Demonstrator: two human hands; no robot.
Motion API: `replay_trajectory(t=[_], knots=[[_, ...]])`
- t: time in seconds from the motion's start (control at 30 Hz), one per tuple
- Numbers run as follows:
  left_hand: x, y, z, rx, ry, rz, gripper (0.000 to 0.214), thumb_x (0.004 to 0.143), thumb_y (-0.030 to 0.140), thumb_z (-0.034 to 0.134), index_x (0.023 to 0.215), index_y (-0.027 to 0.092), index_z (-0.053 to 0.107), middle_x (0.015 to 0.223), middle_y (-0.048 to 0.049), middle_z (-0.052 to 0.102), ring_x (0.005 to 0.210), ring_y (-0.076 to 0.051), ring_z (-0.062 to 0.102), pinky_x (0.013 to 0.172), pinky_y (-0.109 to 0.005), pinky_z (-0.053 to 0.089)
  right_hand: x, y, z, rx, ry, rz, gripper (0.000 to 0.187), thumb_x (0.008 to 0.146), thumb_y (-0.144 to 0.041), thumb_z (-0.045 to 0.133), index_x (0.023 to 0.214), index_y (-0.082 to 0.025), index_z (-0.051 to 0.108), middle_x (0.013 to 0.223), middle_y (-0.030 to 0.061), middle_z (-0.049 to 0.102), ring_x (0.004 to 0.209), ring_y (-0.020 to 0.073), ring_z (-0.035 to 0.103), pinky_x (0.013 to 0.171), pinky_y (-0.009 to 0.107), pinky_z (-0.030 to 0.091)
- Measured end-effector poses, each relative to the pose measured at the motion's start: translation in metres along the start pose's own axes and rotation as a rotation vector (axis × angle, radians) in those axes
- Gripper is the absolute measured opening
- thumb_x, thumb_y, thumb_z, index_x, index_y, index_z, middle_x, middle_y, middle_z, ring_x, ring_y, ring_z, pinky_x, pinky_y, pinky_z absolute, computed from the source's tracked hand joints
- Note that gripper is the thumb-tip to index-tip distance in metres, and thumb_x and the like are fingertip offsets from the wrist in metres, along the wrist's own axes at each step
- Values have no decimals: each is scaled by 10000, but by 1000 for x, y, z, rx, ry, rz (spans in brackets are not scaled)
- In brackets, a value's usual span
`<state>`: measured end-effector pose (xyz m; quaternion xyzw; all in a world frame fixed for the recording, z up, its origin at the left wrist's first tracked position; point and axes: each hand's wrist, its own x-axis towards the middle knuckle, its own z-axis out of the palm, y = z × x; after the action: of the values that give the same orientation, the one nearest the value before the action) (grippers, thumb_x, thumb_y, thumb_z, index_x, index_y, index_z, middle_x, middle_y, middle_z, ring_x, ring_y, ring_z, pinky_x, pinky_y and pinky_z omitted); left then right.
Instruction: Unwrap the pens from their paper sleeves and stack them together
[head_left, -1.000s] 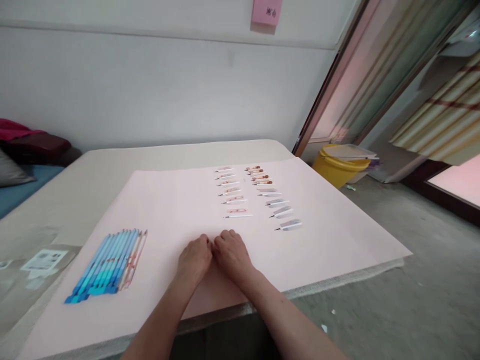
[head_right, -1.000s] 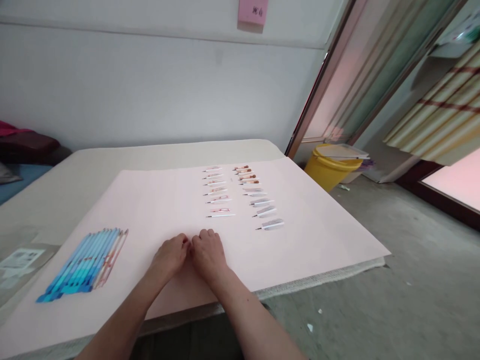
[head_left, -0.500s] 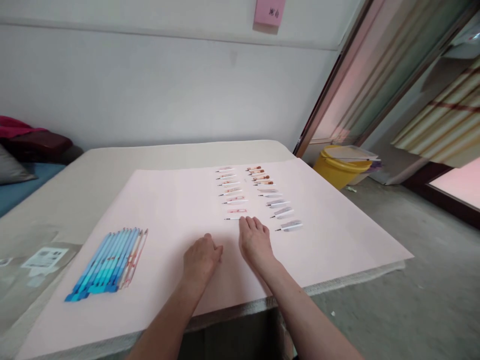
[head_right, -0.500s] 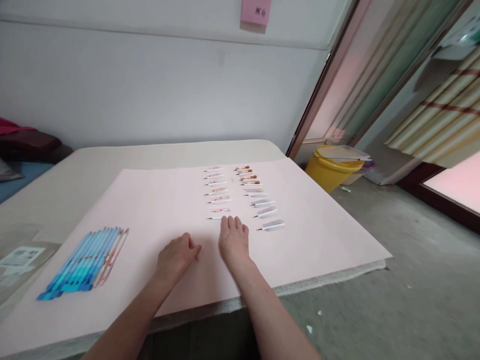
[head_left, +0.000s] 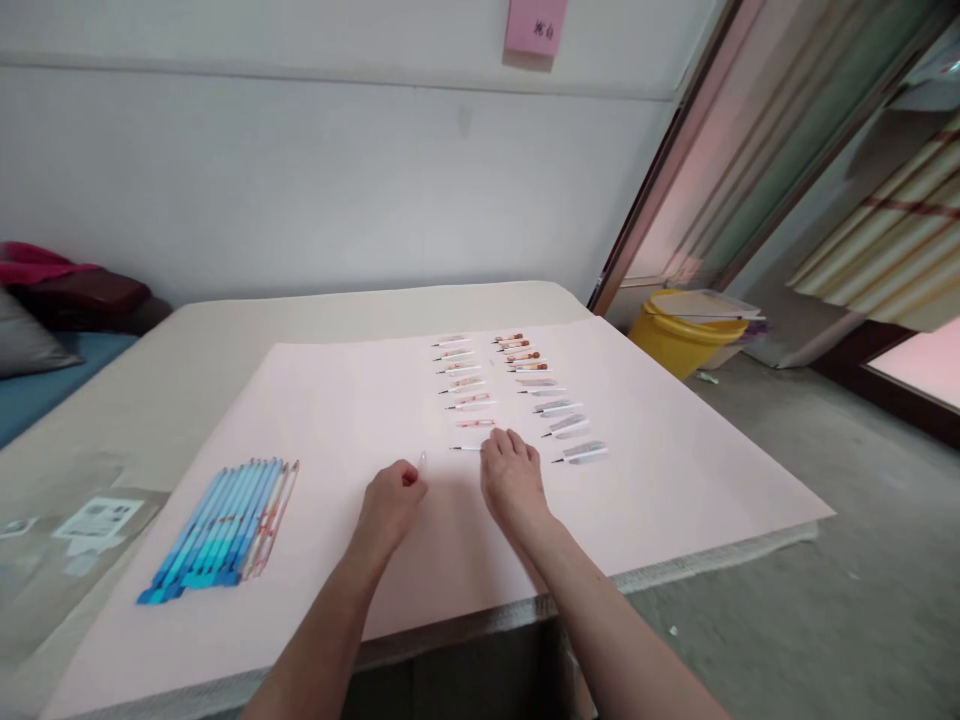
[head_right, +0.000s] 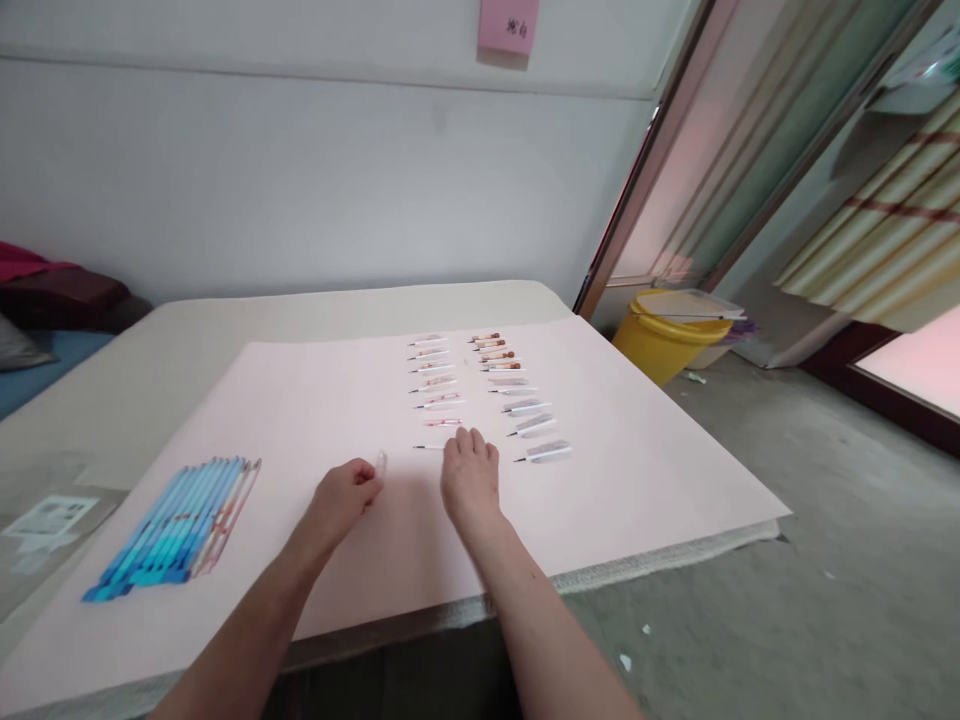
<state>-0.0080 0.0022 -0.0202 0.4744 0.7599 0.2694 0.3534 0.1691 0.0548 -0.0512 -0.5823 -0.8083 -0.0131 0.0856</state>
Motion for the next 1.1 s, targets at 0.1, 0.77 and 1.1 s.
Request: replay_trajectory(t=[0.1, 0.77, 1.1], knots=[[1, -3, -6, -446, -65, -73, 137, 663, 310, 590, 679, 178, 557, 678, -22, 596, 643, -136, 558, 617, -261, 416, -1, -1, -8, 3, -55, -40, 222, 824, -73, 394, 922, -156, 575, 995, 114, 586, 952, 235, 475, 750, 334, 315], [1, 0, -25, -1314, -118, -215, 35, 736, 137, 617, 727, 117, 589, 828, -67, 644, 755, -107, 618, 645, -182, 510, -45, -45, -55, 261, -163, -168, 87, 927, -236, 334, 870, -207, 393, 692, -15, 661, 564, 156, 618, 477, 279, 133], [-8, 12, -24, -1164, -137, -132, 71, 721, 149, 626, 765, 133, 573, 844, -81, 656, 726, -108, 611, 668, -214, 491, -45, -43, -57, 258, -170, -139, 79, 929, -237, 342, 866, -209, 382, 731, -18, 662, 580, 147, 621, 478, 277, 142]])
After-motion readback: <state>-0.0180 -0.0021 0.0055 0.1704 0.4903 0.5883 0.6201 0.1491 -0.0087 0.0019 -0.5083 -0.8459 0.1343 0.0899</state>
